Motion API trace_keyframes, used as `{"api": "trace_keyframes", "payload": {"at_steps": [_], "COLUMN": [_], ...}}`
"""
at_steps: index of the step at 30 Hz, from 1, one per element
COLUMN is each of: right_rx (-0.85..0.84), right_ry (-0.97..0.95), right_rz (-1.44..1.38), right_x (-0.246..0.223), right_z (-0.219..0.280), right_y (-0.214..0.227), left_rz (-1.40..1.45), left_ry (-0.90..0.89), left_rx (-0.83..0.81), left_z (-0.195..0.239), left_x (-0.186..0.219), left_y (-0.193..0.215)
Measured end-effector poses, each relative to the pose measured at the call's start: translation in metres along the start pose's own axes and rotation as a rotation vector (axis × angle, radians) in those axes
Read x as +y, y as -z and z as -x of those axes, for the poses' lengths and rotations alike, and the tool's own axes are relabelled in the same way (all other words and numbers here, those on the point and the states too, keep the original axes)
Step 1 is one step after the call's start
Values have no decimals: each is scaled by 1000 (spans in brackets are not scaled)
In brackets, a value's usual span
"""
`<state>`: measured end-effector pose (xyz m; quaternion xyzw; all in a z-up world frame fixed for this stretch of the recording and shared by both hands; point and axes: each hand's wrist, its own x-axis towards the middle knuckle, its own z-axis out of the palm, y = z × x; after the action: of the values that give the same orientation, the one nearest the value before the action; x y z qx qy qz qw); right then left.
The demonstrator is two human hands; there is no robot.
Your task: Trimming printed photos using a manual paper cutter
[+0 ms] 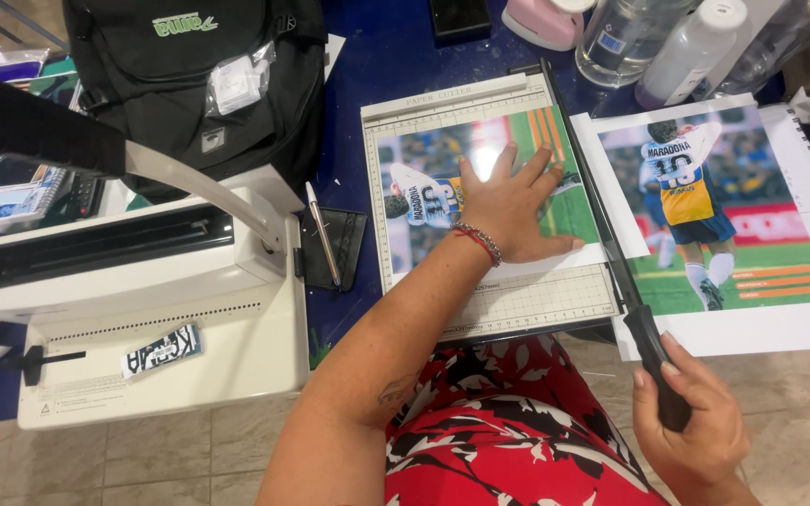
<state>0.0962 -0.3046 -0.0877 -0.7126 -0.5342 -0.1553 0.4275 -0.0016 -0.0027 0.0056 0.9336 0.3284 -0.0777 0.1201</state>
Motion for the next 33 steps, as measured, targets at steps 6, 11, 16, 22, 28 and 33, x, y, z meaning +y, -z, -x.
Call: {"api": "trace_keyframes", "payload": {"at_steps": [6,11,16,22,28,33], "right_rx": [-51,4,50,45,59,23], "right_ry": [-105,12,136,86,103,78], "right_rz": [89,24,-35,-16,-17,-8], "right_x": [4,-26,-42,-45,-43,-44], "right_z": [1,-49,-68,-66,-67,-66], "right_y": [1,28,31,31,30,33], "left_rz": [45,23,31,77,91,117], "left_ry": [12,1,-25,-23,-32,-34], "left_rx": [-49,32,129,98,85,76], "left_z": [7,2,-1,1,1,2], "left_x": [3,0,-3,-2,-3,-3], "left_y": [14,0,-11,-11,-8,-9]}}
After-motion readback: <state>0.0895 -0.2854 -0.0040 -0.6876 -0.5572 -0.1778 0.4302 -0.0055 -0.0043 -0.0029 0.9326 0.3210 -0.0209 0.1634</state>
